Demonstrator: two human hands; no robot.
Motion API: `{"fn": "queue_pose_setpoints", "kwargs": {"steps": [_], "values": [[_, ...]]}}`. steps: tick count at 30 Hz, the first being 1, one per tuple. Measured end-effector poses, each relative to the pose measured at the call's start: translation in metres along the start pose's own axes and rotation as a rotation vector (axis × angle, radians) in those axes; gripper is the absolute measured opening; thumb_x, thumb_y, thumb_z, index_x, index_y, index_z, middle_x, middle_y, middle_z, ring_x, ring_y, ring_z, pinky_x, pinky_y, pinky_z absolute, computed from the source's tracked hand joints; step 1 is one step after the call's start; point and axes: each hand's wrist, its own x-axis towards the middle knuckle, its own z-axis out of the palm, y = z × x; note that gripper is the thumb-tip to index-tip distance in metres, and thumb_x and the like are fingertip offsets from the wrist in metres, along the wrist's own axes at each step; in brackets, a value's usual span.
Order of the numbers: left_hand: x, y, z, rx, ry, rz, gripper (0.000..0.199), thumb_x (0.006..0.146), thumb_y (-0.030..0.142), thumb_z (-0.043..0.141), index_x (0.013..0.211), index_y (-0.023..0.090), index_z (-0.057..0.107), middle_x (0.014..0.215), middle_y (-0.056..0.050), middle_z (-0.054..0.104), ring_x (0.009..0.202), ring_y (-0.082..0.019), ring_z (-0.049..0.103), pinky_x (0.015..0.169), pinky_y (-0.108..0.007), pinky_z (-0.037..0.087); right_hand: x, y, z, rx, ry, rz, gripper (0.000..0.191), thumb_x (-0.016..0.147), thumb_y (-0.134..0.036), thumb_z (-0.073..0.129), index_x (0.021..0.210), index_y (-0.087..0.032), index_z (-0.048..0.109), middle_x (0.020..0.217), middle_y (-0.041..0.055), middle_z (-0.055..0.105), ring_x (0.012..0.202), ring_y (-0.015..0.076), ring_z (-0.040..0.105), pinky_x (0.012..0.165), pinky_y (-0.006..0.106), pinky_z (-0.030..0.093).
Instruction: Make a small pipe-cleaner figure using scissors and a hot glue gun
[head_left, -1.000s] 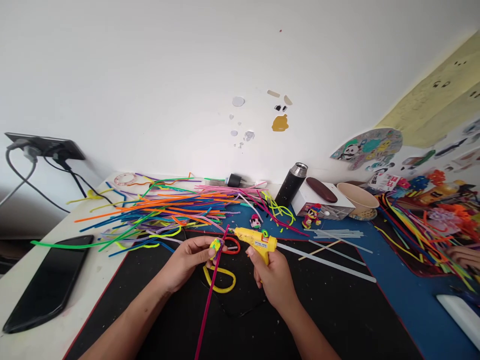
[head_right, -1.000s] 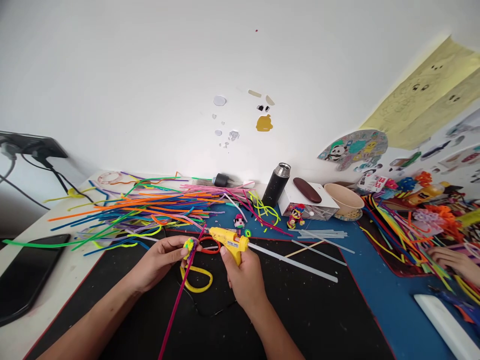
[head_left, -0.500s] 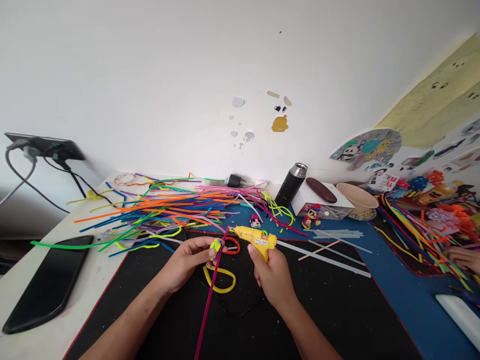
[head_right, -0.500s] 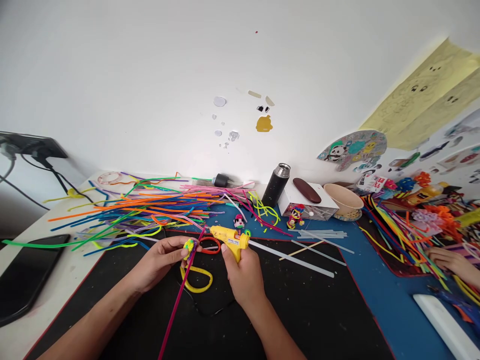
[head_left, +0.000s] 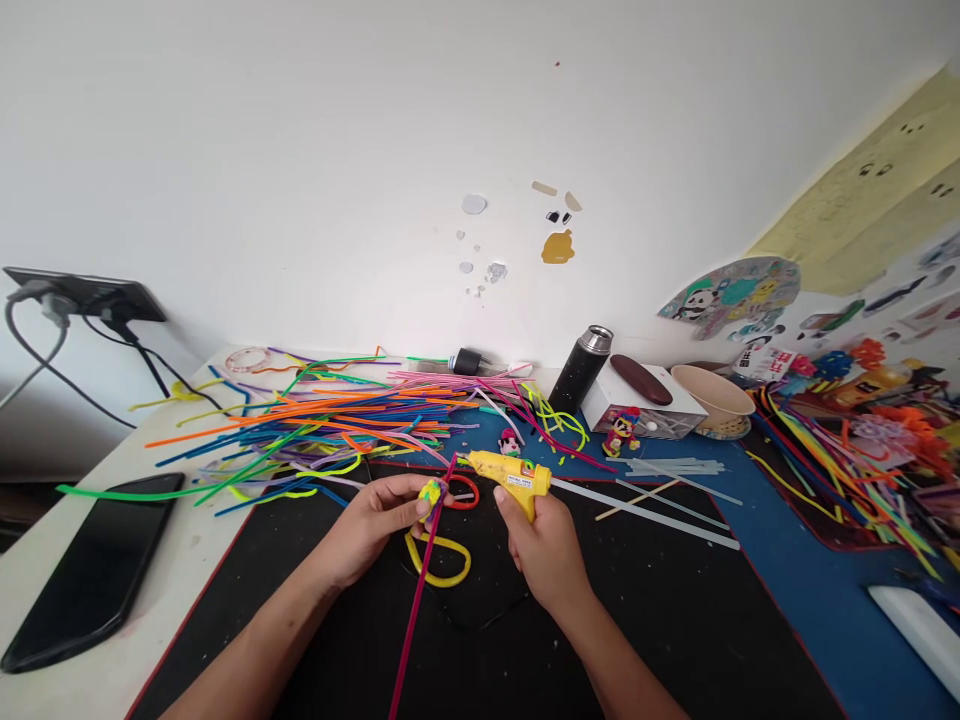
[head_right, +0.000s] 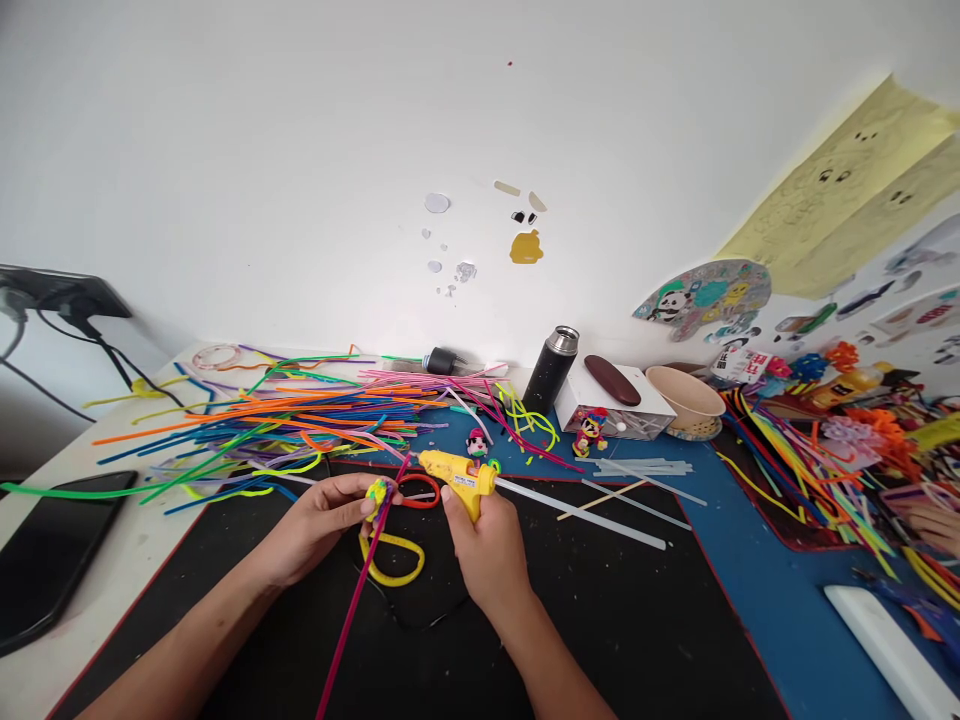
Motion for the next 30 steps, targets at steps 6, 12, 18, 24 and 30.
{"fn": "queue_pose_setpoints", "kwargs": {"steps": [6, 12, 18, 24, 30], "values": [[0.0002, -0.0014, -0.0009, 0.006, -0.007, 0.006, 0.037, 0.076, 0.039, 0.089, 0.106, 0.018, 0.084, 0.098, -0.012, 0.08, 0.07, -0.015, 0.06, 0.063, -0.024, 0.049, 0.0009, -0.0001, -0.0003, -0.015, 0.013, -0.021, 0.055, 0.095, -0.066, 0.053, 0.06, -0.023, 0.054, 0.039, -0.0018, 0.047, 0.037, 0.0145, 0.046, 0.043, 0.026, 0.035], [0.0009, -0.0015, -0.002, 0.005, -0.014, 0.008, 0.036, 0.077, 0.038, 0.089, 0.107, 0.018, 0.084, 0.1, -0.012, 0.079, 0.069, -0.014, 0.06, 0.064, -0.024, 0.05, -0.0008, 0.0007, -0.0005, -0.028, 0.021, -0.026, 0.056, 0.095, -0.068, 0.053, 0.068, -0.021, 0.063, 0.041, -0.0007, 0.05, 0.04, 0.0167, 0.051, 0.044, 0.026, 0.038], [0.0005, -0.0015, -0.0022, 0.009, -0.016, 0.009, 0.034, 0.078, 0.039, 0.088, 0.105, 0.019, 0.084, 0.097, -0.011, 0.079, 0.07, -0.014, 0.061, 0.064, -0.023, 0.05, -0.0022, -0.0008, -0.0008, -0.041, 0.021, -0.032, 0.058, 0.094, -0.071, 0.053, 0.074, -0.019, 0.07, 0.043, 0.0012, 0.053, 0.045, 0.0202, 0.059, 0.045, 0.026, 0.041], [0.0004, 0.0004, -0.0006, 0.018, -0.01, 0.009, 0.035, 0.077, 0.04, 0.089, 0.104, 0.018, 0.084, 0.097, -0.01, 0.079, 0.07, -0.014, 0.061, 0.064, -0.023, 0.05, -0.0042, -0.0032, -0.0007, -0.059, 0.007, -0.045, 0.057, 0.096, -0.068, 0.052, 0.078, -0.018, 0.073, 0.043, 0.002, 0.056, 0.045, 0.0209, 0.061, 0.046, 0.026, 0.041], [-0.0001, 0.0008, -0.0006, 0.027, -0.004, 0.007, 0.033, 0.077, 0.041, 0.088, 0.1, 0.017, 0.084, 0.097, -0.011, 0.079, 0.071, -0.014, 0.06, 0.065, -0.024, 0.05, -0.004, -0.0049, -0.0019, -0.084, 0.016, -0.051, 0.057, 0.096, -0.068, 0.053, 0.079, -0.017, 0.074, 0.048, 0.0041, 0.061, 0.05, 0.0213, 0.064, 0.048, 0.026, 0.044]]}}
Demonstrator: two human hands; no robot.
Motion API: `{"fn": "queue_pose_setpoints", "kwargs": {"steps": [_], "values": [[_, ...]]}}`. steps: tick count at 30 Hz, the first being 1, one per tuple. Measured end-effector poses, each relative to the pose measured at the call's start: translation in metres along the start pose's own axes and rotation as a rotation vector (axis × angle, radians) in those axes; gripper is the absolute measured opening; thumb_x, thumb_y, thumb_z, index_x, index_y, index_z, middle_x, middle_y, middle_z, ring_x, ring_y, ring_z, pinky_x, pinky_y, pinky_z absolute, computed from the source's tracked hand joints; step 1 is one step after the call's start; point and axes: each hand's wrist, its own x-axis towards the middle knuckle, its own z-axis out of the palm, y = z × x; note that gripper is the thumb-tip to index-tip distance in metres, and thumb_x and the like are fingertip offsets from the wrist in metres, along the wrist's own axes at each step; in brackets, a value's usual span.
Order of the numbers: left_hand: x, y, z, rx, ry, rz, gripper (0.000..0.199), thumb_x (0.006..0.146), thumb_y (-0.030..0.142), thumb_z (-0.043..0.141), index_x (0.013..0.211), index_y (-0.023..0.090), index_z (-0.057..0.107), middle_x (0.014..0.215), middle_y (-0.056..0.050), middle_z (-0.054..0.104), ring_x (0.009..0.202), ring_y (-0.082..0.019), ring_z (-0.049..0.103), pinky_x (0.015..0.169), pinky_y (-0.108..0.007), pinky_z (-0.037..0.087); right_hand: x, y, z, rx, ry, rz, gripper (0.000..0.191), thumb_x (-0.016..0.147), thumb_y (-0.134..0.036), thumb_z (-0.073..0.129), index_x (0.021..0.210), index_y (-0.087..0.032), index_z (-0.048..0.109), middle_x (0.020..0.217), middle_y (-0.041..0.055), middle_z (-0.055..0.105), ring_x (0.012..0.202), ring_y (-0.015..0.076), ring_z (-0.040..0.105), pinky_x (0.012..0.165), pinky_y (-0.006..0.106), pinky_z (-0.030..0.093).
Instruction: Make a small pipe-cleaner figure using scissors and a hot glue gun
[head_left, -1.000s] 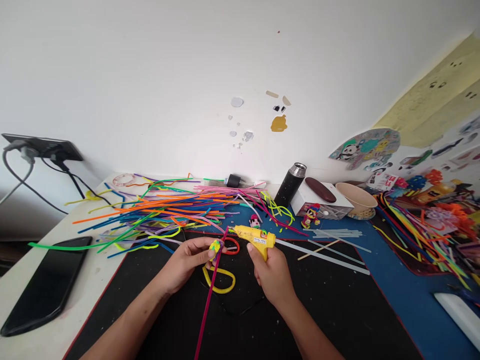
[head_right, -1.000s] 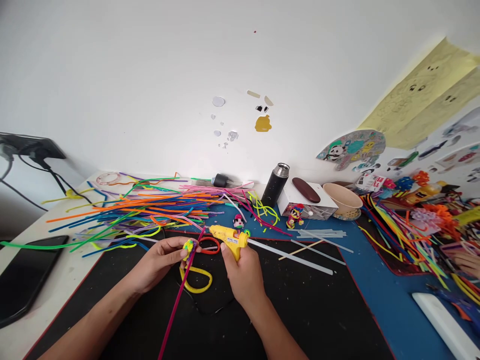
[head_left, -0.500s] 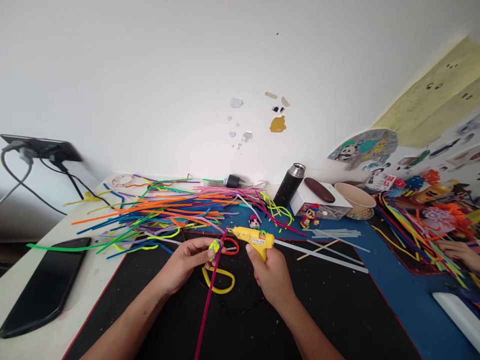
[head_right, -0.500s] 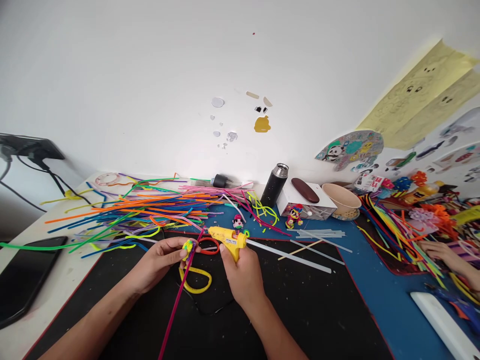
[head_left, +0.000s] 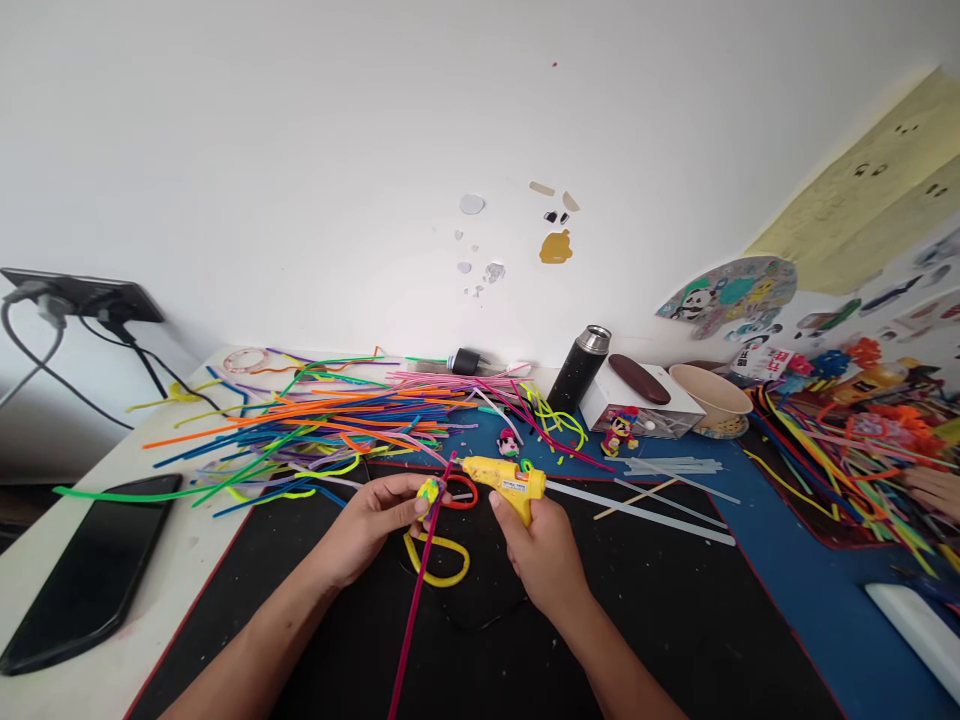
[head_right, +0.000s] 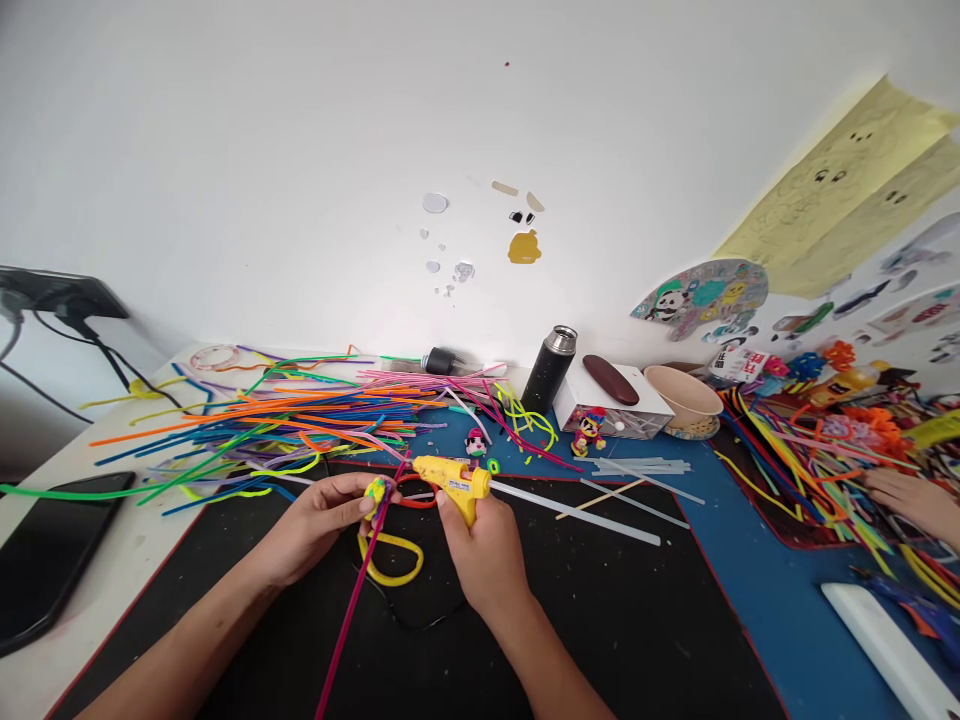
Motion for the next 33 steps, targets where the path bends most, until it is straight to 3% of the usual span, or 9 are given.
{"fn": "queue_pose_setpoints", "kwargs": {"steps": [10, 33], "values": [[0.0009, -0.0029, -0.0015, 0.014, -0.003, 0.001, 0.037, 0.078, 0.039, 0.088, 0.109, 0.019, 0.083, 0.1, -0.012, 0.08, 0.072, -0.016, 0.061, 0.065, -0.025, 0.049, 0.0044, -0.0002, -0.0028, -0.041, 0.0, -0.001, 0.06, 0.097, -0.068, 0.049, 0.077, -0.017, 0.073, 0.046, 0.0029, 0.058, 0.049, 0.0208, 0.063, 0.049, 0.025, 0.043], [-0.0001, -0.0009, 0.0005, 0.023, 0.013, 0.002, 0.038, 0.076, 0.042, 0.088, 0.104, 0.017, 0.083, 0.097, -0.013, 0.079, 0.069, -0.015, 0.059, 0.064, -0.026, 0.05, 0.0045, 0.0037, -0.0052, 0.002, 0.02, 0.029, 0.055, 0.096, -0.066, 0.052, 0.071, -0.02, 0.067, 0.042, 0.0009, 0.052, 0.044, 0.0199, 0.057, 0.045, 0.027, 0.038]]}}
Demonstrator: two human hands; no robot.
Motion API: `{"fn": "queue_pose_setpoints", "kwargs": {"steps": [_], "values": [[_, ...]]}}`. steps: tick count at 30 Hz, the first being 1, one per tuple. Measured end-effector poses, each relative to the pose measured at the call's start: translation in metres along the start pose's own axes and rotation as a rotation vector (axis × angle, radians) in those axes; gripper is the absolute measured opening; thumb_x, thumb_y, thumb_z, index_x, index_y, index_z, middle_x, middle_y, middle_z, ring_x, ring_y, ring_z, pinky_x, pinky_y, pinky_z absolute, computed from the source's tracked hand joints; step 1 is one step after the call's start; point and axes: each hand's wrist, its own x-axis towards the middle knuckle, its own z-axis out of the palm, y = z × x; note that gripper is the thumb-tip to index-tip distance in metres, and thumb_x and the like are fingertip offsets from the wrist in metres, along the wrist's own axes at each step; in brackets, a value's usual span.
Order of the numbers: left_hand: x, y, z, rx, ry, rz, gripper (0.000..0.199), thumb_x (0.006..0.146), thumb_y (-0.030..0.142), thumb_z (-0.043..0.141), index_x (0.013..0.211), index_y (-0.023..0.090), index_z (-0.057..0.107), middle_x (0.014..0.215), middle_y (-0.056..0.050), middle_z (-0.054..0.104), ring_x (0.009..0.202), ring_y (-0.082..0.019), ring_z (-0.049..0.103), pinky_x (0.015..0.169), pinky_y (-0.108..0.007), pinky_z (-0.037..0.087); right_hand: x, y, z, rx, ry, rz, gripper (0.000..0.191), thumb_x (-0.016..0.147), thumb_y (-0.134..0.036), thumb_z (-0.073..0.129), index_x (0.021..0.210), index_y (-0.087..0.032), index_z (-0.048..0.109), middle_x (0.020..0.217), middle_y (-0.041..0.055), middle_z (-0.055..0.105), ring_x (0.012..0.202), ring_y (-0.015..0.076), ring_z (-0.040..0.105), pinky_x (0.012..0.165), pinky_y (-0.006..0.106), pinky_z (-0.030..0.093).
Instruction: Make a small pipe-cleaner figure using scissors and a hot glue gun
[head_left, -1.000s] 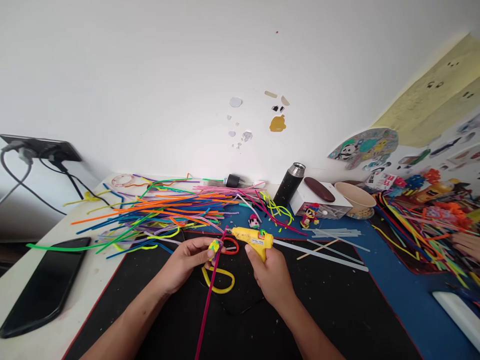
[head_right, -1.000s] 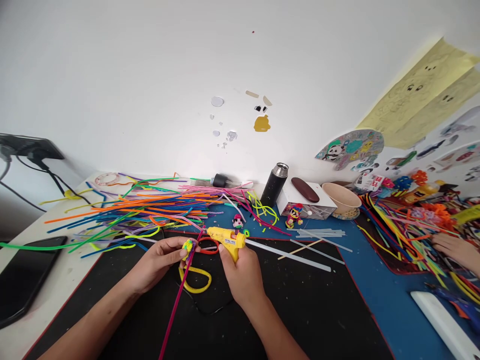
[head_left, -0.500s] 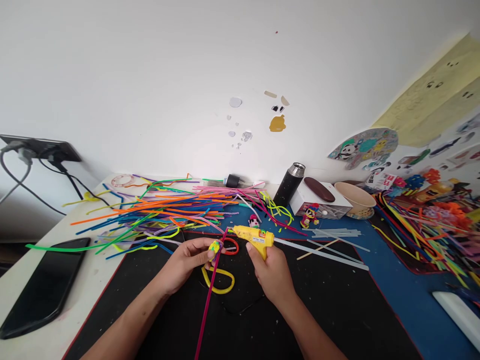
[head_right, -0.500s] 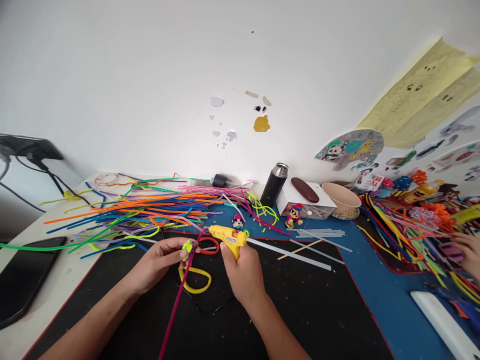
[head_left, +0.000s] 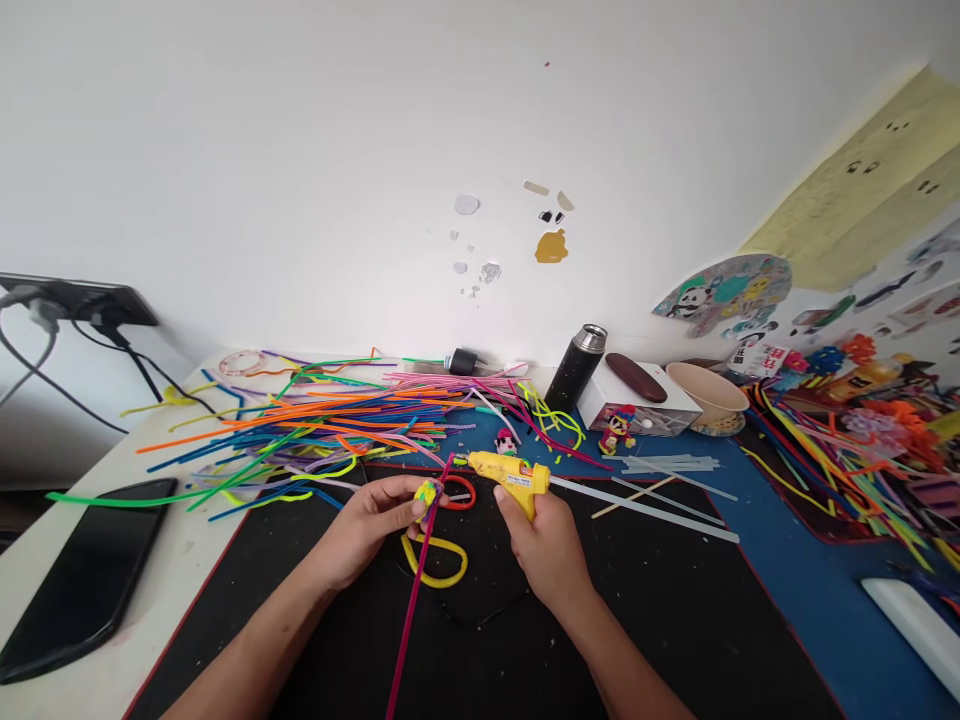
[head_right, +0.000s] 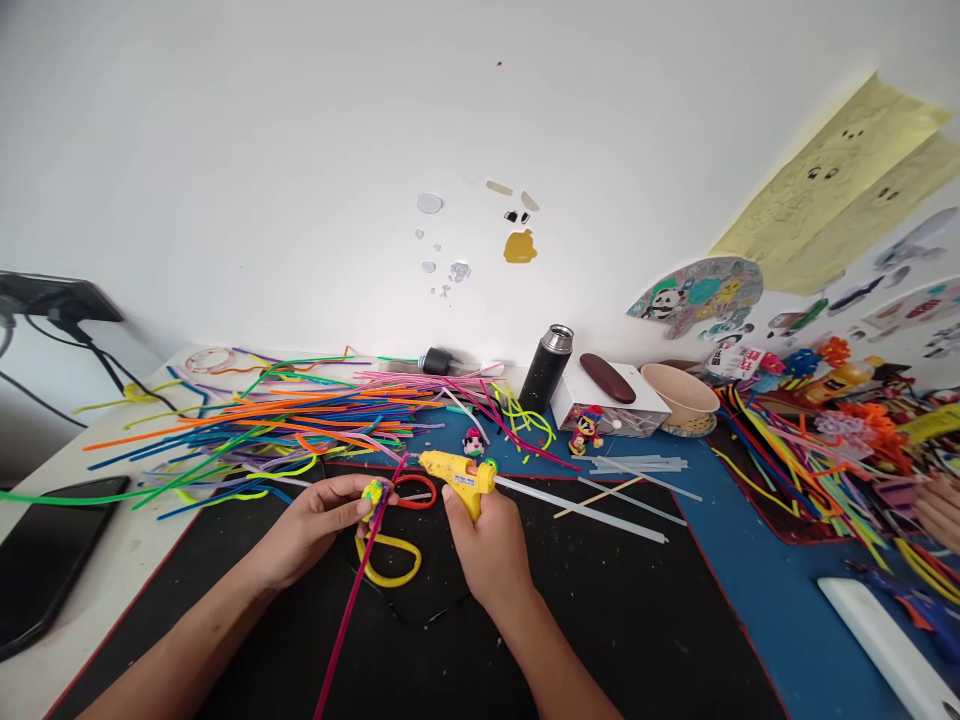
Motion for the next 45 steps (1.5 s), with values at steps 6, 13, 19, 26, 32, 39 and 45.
{"fn": "queue_pose_setpoints", "kwargs": {"steps": [6, 13, 19, 26, 32, 39, 45], "values": [[0.001, 0.001, 0.0, 0.002, 0.0, 0.005, 0.034, 0.077, 0.041, 0.088, 0.099, 0.016, 0.083, 0.097, -0.012, 0.079, 0.067, -0.014, 0.058, 0.063, -0.025, 0.049, -0.001, 0.0, 0.001, 0.012, -0.007, 0.0, 0.055, 0.096, -0.067, 0.053, 0.077, -0.019, 0.071, 0.043, 0.0012, 0.054, 0.045, 0.0208, 0.059, 0.045, 0.027, 0.039], [0.0, 0.001, -0.001, 0.0, -0.004, 0.012, 0.032, 0.078, 0.039, 0.087, 0.1, 0.016, 0.082, 0.098, -0.013, 0.079, 0.067, -0.015, 0.058, 0.063, -0.026, 0.048, -0.003, 0.0, 0.004, 0.027, -0.005, -0.012, 0.058, 0.094, -0.071, 0.053, 0.079, -0.019, 0.074, 0.044, 0.0025, 0.056, 0.048, 0.0227, 0.063, 0.046, 0.027, 0.04], [0.0, 0.001, 0.0, -0.005, -0.008, 0.006, 0.033, 0.077, 0.04, 0.087, 0.1, 0.017, 0.083, 0.097, -0.012, 0.079, 0.068, -0.015, 0.059, 0.065, -0.026, 0.049, -0.005, -0.001, 0.005, 0.023, -0.016, -0.002, 0.056, 0.096, -0.068, 0.053, 0.08, -0.018, 0.073, 0.044, 0.0014, 0.055, 0.046, 0.0215, 0.061, 0.047, 0.027, 0.04], [0.0, 0.0, -0.002, -0.01, -0.008, 0.008, 0.033, 0.079, 0.039, 0.086, 0.102, 0.017, 0.084, 0.099, -0.013, 0.079, 0.068, -0.016, 0.059, 0.065, -0.026, 0.049, -0.007, -0.002, 0.005, 0.03, -0.007, -0.017, 0.053, 0.095, -0.064, 0.055, 0.082, -0.017, 0.075, 0.047, 0.0035, 0.059, 0.051, 0.0227, 0.064, 0.047, 0.026, 0.04], [0.001, -0.001, -0.002, -0.017, 0.003, 0.01, 0.035, 0.077, 0.041, 0.088, 0.102, 0.017, 0.084, 0.098, -0.013, 0.079, 0.067, -0.015, 0.059, 0.063, -0.026, 0.048, -0.008, -0.001, 0.005, 0.013, -0.037, -0.005, 0.05, 0.096, -0.061, 0.054, 0.079, -0.017, 0.073, 0.044, 0.001, 0.053, 0.047, 0.0205, 0.06, 0.045, 0.026, 0.039], [0.0, -0.003, -0.003, -0.023, 0.012, 0.012, 0.034, 0.077, 0.041, 0.088, 0.1, 0.017, 0.084, 0.084, -0.01, 0.076, 0.069, -0.016, 0.058, 0.065, -0.026, 0.048, -0.009, 0.005, 0.009, 0.133, -0.082, 0.045, 0.046, 0.093, -0.06, 0.058, 0.073, -0.019, 0.064, 0.042, -0.0036, 0.048, 0.038, 0.0145, 0.047, 0.042, 0.025, 0.035], [0.001, 0.0, -0.002, -0.025, 0.009, 0.006, 0.034, 0.076, 0.042, 0.089, 0.097, 0.016, 0.084, 0.078, -0.008, 0.073, 0.064, -0.014, 0.056, 0.063, -0.025, 0.048, -0.012, 0.003, 0.007, 0.373, -0.163, 0.112, 0.046, 0.091, -0.06, 0.062, 0.067, -0.022, 0.053, 0.043, -0.0059, 0.045, 0.037, 0.0113, 0.043, 0.042, 0.023, 0.036]]}}
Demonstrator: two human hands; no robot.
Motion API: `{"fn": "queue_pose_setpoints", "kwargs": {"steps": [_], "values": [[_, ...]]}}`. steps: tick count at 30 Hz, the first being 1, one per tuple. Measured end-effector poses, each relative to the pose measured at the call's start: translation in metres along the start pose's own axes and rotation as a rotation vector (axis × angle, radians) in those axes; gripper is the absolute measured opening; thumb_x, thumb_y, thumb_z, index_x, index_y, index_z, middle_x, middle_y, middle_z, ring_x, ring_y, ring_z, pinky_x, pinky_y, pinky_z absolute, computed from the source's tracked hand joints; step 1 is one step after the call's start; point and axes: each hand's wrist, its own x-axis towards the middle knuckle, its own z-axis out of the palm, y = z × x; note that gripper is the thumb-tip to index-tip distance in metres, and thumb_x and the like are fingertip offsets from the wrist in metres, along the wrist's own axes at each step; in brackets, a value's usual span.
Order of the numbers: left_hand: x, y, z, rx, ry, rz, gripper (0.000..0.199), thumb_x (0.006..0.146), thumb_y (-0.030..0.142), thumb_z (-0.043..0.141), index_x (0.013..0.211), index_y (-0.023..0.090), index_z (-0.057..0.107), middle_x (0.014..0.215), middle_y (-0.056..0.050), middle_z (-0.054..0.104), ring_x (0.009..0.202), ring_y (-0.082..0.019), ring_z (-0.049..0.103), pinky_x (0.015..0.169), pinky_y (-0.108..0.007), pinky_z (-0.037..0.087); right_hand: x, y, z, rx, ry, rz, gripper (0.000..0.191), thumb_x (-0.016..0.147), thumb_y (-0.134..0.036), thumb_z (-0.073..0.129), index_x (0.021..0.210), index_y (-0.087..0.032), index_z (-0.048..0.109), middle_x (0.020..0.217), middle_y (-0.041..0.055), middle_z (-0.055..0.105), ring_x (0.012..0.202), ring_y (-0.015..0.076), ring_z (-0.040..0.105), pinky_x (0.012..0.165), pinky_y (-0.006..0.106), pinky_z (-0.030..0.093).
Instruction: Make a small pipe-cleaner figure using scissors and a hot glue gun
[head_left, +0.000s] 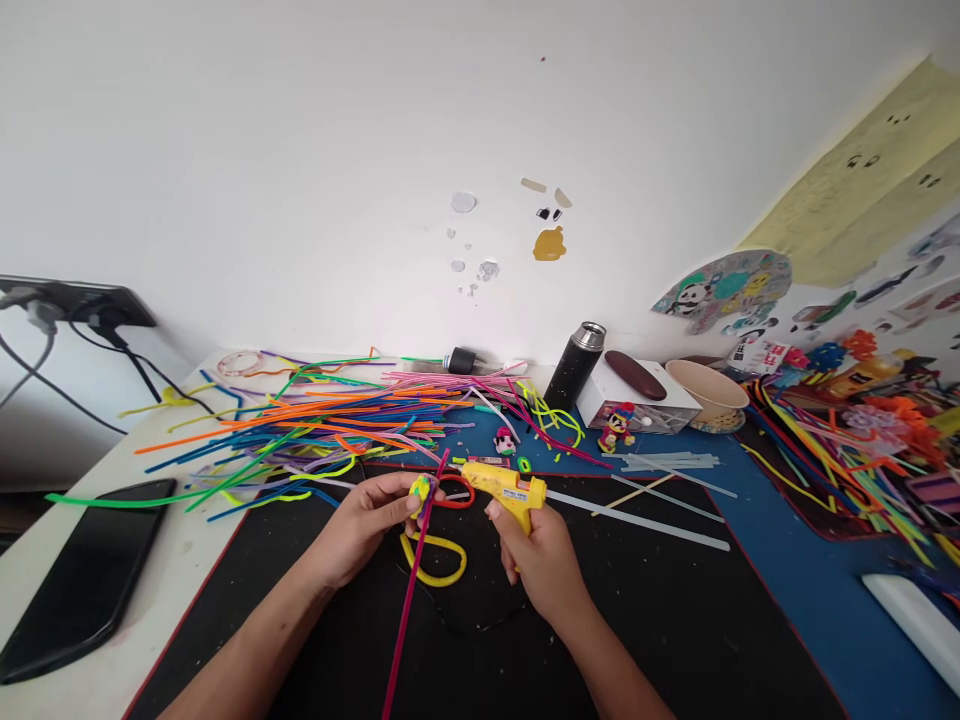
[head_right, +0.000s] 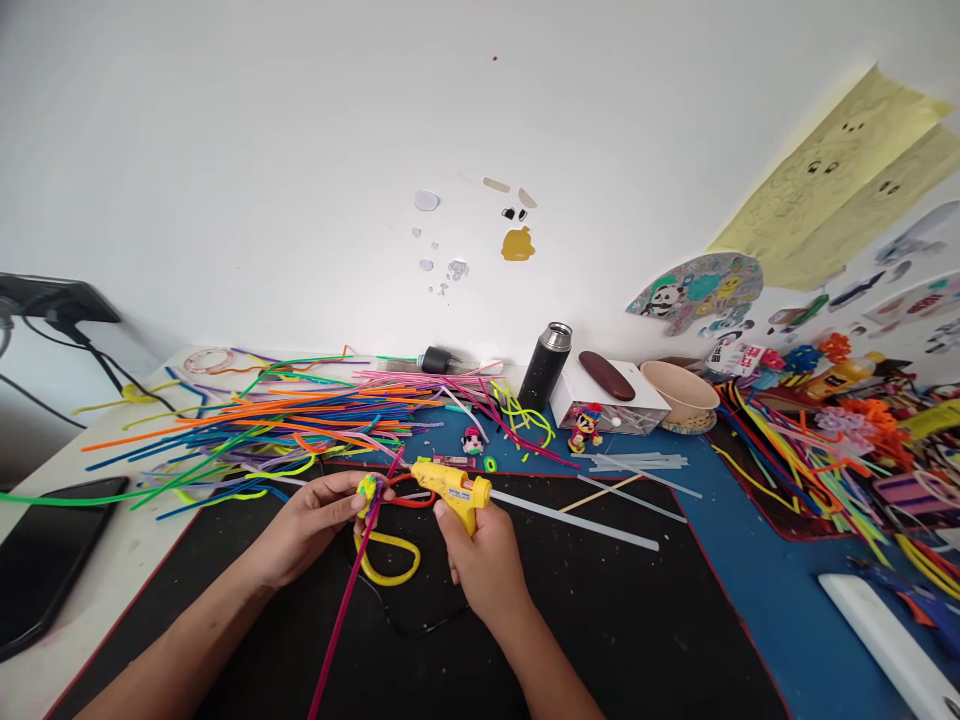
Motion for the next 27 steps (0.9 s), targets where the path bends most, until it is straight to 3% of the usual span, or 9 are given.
{"fn": "queue_pose_setpoints", "kwargs": {"steps": [7, 12, 27], "values": [[0.0, -0.004, -0.003, -0.003, 0.016, 0.001, 0.034, 0.076, 0.042, 0.088, 0.098, 0.015, 0.084, 0.079, -0.008, 0.072, 0.069, -0.015, 0.057, 0.064, -0.025, 0.047, -0.001, -0.004, -0.003, 0.214, -0.093, 0.054, 0.057, 0.082, -0.07, 0.068, 0.092, -0.014, 0.066, 0.047, -0.0078, 0.048, 0.036, 0.0105, 0.046, 0.043, 0.023, 0.036], [0.0, -0.005, -0.003, -0.008, 0.011, -0.005, 0.034, 0.077, 0.041, 0.088, 0.1, 0.018, 0.084, 0.08, -0.008, 0.073, 0.07, -0.016, 0.058, 0.066, -0.025, 0.048, 0.0, 0.005, 0.0, 0.168, -0.048, 0.063, 0.058, 0.08, -0.075, 0.068, 0.08, -0.017, 0.061, 0.038, -0.0104, 0.038, 0.032, 0.0089, 0.037, 0.038, 0.022, 0.028], [0.001, -0.005, -0.003, -0.002, 0.005, 0.001, 0.038, 0.076, 0.041, 0.089, 0.104, 0.016, 0.084, 0.087, -0.011, 0.076, 0.07, -0.016, 0.058, 0.064, -0.026, 0.048, 0.002, 0.003, 0.009, -0.007, 0.062, 0.04, 0.053, 0.087, -0.065, 0.062, 0.059, -0.026, 0.042, 0.036, -0.0059, 0.039, 0.034, 0.0105, 0.036, 0.037, 0.025, 0.027]]}}
